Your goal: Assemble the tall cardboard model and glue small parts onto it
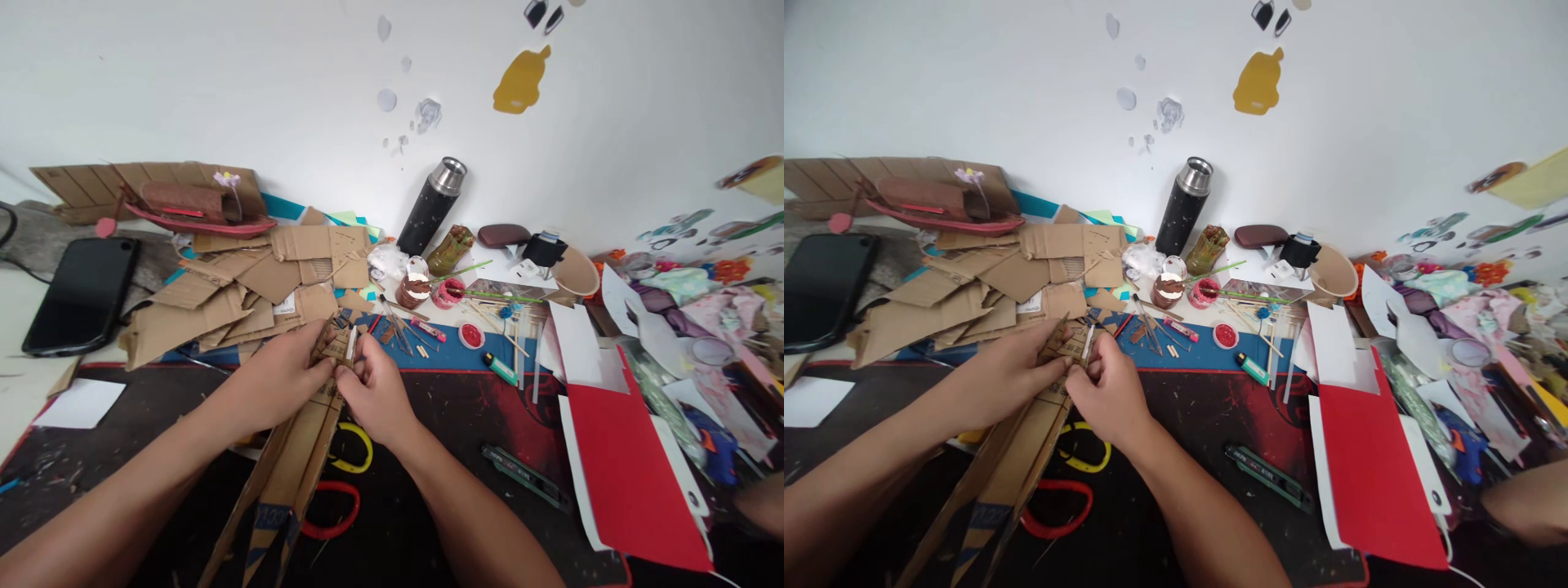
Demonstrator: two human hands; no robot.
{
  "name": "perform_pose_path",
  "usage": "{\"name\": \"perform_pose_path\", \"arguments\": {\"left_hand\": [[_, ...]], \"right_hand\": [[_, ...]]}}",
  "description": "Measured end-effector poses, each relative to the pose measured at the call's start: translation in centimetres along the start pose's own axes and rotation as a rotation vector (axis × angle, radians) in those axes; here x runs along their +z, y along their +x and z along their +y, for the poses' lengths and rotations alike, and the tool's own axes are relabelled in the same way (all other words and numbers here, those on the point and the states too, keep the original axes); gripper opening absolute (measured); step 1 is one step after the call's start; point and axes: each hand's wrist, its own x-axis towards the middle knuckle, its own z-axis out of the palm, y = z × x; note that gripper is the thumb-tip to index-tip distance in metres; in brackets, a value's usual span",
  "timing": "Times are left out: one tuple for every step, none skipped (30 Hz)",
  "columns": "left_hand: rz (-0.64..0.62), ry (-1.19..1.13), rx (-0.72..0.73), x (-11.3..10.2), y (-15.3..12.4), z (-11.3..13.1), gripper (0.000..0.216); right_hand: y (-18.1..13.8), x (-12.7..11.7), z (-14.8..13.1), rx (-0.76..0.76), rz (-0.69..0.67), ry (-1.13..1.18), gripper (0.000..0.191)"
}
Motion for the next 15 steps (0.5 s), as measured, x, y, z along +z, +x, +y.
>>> {"name": "perform_pose_path", "arguments": {"left_hand": [[0.001, 0.001, 0.000, 0.01, 0.00, -0.03, 0.018], [0.001, -0.003, 0.004, 0.02, -0.01, -0.06, 0.018], [-0.001, -0.009, 0.008, 0.04, 0.00, -0.10, 0.018], [-0.003, -0.016, 0.011, 0.05, 0.00, -0.15, 0.019], [-0.002, -0.023, 0.013, 0.08, 0.01, -0.21, 0.019], [0.001, -0.028, 0.014, 0.11, 0.02, -0.28, 0.019], [0.007, -0.030, 0.015, 0.14, 0.04, -0.35, 0.019], [0.012, -0.031, 0.017, 0.17, 0.05, -0.42, 0.020], [0.018, -0.031, 0.019, 0.19, 0.07, -0.47, 0.020], [0.019, -0.032, 0.022, 0.22, 0.08, -0.52, 0.021], [0.019, -0.031, 0.022, 0.23, 0.09, -0.54, 0.022], [0.015, -0.029, 0.020, 0.23, 0.09, -0.55, 0.023], [0.010, -0.024, 0.017, 0.23, 0.10, -0.55, 0.023], [0.004, -0.019, 0.015, 0.23, 0.10, -0.55, 0.023], [-0.001, -0.017, 0.015, 0.22, 0.10, -0.54, 0.022]], "right_hand": [[-0.01, 0.00, -0.03, 0.002, 0.001, -0.001, 0.017], [-0.01, 0.00, -0.08, 0.003, 0.001, -0.002, 0.017], [-0.02, 0.00, -0.14, 0.004, 0.003, -0.002, 0.017], [-0.03, 0.01, -0.21, 0.002, 0.004, 0.001, 0.017], [-0.03, 0.01, -0.28, 0.000, 0.004, 0.004, 0.017], [-0.03, 0.02, -0.35, -0.004, 0.004, 0.008, 0.017], [-0.03, 0.02, -0.41, -0.009, 0.006, 0.010, 0.017], [-0.03, 0.03, -0.46, -0.013, 0.008, 0.009, 0.017], [-0.02, 0.04, -0.49, -0.016, 0.011, 0.006, 0.018], [-0.01, 0.05, -0.51, -0.018, 0.014, 0.003, 0.018], [-0.01, 0.06, -0.52, -0.018, 0.018, 0.000, 0.018], [0.00, 0.06, -0.52, -0.017, 0.018, 0.001, 0.019], [0.00, 0.07, -0.50, -0.015, 0.016, 0.002, 0.019], [0.01, 0.07, -0.48, -0.013, 0.013, 0.004, 0.019], [0.01, 0.07, -0.46, -0.012, 0.012, 0.005, 0.019]]}}
